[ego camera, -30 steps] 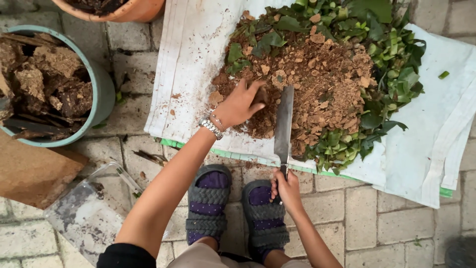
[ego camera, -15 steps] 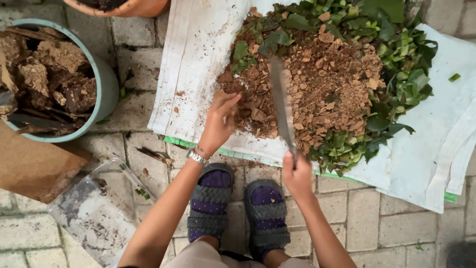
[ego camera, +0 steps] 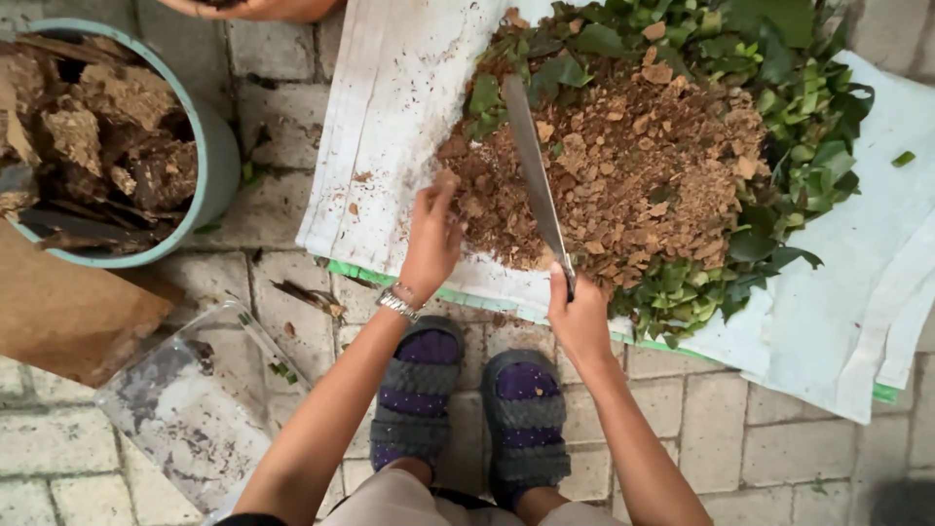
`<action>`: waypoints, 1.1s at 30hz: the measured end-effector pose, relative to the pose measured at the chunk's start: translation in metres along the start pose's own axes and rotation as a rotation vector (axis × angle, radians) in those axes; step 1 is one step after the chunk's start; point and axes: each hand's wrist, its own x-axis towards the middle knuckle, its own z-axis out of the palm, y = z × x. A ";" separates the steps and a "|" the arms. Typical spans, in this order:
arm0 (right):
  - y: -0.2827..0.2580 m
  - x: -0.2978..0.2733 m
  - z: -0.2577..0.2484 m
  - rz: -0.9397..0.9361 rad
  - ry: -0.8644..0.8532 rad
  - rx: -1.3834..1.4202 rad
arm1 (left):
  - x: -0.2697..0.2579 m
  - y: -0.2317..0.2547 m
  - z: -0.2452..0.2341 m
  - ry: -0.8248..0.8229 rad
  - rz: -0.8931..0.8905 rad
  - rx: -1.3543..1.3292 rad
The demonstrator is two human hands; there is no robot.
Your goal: Chopping dry tree bark into smaller pieces using a large knife on a plastic sheet.
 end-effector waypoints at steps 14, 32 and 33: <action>-0.009 0.015 0.003 -0.012 -0.028 -0.061 | -0.021 0.009 0.025 -0.093 0.121 0.008; -0.019 0.013 0.009 -0.075 -0.028 -0.078 | -0.012 -0.005 -0.017 0.263 -0.011 -0.021; -0.023 0.010 0.010 -0.146 0.035 -0.050 | -0.010 -0.006 -0.018 0.279 -0.015 -0.004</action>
